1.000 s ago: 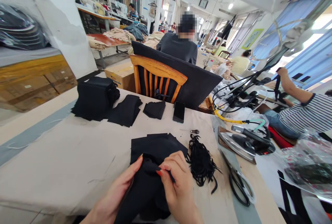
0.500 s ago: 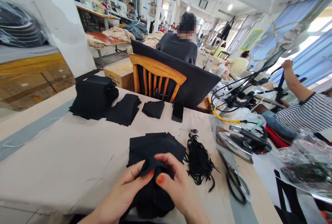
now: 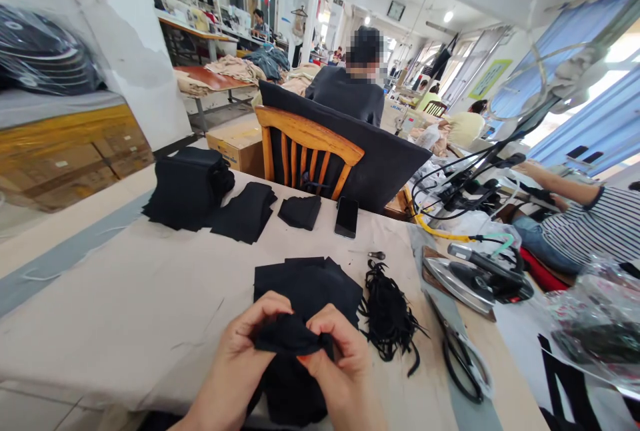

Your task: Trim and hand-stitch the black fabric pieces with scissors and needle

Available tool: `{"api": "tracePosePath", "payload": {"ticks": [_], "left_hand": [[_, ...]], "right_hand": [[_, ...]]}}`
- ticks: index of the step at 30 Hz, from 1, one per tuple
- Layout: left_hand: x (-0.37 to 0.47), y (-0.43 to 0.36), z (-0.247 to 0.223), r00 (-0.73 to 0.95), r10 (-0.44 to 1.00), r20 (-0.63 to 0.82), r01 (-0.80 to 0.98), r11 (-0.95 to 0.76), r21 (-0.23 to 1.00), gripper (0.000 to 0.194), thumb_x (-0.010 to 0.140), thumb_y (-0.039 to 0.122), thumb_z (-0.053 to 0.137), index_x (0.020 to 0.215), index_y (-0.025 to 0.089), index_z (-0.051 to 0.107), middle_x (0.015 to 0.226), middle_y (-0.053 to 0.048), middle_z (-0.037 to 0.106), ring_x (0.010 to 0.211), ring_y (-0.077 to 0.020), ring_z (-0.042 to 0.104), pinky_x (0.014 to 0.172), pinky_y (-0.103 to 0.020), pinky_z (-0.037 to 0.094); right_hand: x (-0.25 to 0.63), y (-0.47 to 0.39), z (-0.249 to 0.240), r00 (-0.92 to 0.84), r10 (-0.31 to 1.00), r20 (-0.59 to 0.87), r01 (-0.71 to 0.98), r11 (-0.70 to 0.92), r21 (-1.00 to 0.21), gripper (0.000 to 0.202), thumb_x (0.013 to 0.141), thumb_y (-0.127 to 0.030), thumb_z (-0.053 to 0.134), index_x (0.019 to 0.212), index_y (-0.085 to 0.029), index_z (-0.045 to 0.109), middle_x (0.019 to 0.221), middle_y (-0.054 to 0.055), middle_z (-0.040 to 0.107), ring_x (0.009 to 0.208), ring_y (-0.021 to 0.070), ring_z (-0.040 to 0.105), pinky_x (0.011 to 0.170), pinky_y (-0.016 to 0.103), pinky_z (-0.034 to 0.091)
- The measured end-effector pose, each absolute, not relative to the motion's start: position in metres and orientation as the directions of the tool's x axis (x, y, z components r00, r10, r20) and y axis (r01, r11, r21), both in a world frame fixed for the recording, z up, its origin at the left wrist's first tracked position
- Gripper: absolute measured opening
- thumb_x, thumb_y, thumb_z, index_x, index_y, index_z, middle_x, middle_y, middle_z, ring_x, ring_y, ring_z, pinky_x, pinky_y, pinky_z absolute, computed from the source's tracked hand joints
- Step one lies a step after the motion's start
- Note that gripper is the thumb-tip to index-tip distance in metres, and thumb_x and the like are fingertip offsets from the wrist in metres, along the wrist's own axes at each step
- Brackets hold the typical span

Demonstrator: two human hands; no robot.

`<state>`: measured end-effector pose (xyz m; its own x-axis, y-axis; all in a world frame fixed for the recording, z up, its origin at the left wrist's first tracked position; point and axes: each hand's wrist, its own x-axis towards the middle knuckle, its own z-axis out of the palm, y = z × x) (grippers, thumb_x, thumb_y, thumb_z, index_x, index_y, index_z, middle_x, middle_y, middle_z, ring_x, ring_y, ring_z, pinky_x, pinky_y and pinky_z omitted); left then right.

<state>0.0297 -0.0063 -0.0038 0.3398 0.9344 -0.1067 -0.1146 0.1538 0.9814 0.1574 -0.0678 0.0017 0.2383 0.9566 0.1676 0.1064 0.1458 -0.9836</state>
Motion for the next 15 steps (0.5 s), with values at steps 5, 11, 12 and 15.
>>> {"api": "tracePosePath", "payload": {"ticks": [5,11,12,15], "left_hand": [[0.028,-0.010,0.000,0.318,0.936,0.151,-0.155,-0.106,0.982,0.019,0.075,0.008,0.058,0.076,0.026,0.053,0.080,0.004,0.054,0.074,-0.0133,0.052,0.066,-0.018,0.043],[0.025,-0.015,-0.001,0.306,0.912,0.272,-0.110,-0.250,0.962,0.028,0.077,0.003,0.053,0.087,0.029,0.059,0.079,0.005,0.055,0.069,-0.0123,0.054,0.063,-0.018,0.044],[0.023,-0.015,-0.002,0.329,0.899,0.288,-0.096,-0.272,0.958,0.031,0.079,0.004,0.052,0.090,0.031,0.062,0.081,0.005,0.057,0.072,-0.0124,0.056,0.065,-0.019,0.044],[0.019,-0.013,0.000,0.422,0.855,0.302,-0.105,-0.284,0.953,0.028,0.084,0.010,0.055,0.092,0.034,0.066,0.081,0.004,0.057,0.073,-0.0130,0.056,0.065,-0.020,0.043]], "right_hand": [[0.144,-0.071,0.005,0.288,0.804,0.520,0.524,0.322,-0.789,0.015,0.082,-0.011,0.049,0.089,-0.023,0.054,0.075,0.000,0.055,0.070,0.0161,0.050,0.065,0.031,0.037],[0.127,-0.066,0.016,0.330,0.567,0.755,0.744,0.336,-0.578,0.022,0.084,-0.005,0.044,0.073,-0.022,0.051,0.058,-0.002,0.052,0.063,0.0161,0.044,0.074,0.038,0.034],[0.128,-0.066,0.018,0.332,0.581,0.743,0.732,0.338,-0.592,0.022,0.087,-0.007,0.044,0.072,-0.022,0.051,0.058,-0.002,0.053,0.063,0.0162,0.044,0.073,0.038,0.034],[0.136,-0.068,0.020,0.298,0.706,0.642,0.625,0.364,-0.690,0.023,0.094,-0.022,0.045,0.072,-0.022,0.050,0.062,0.000,0.055,0.068,0.0174,0.045,0.068,0.034,0.035]]}}
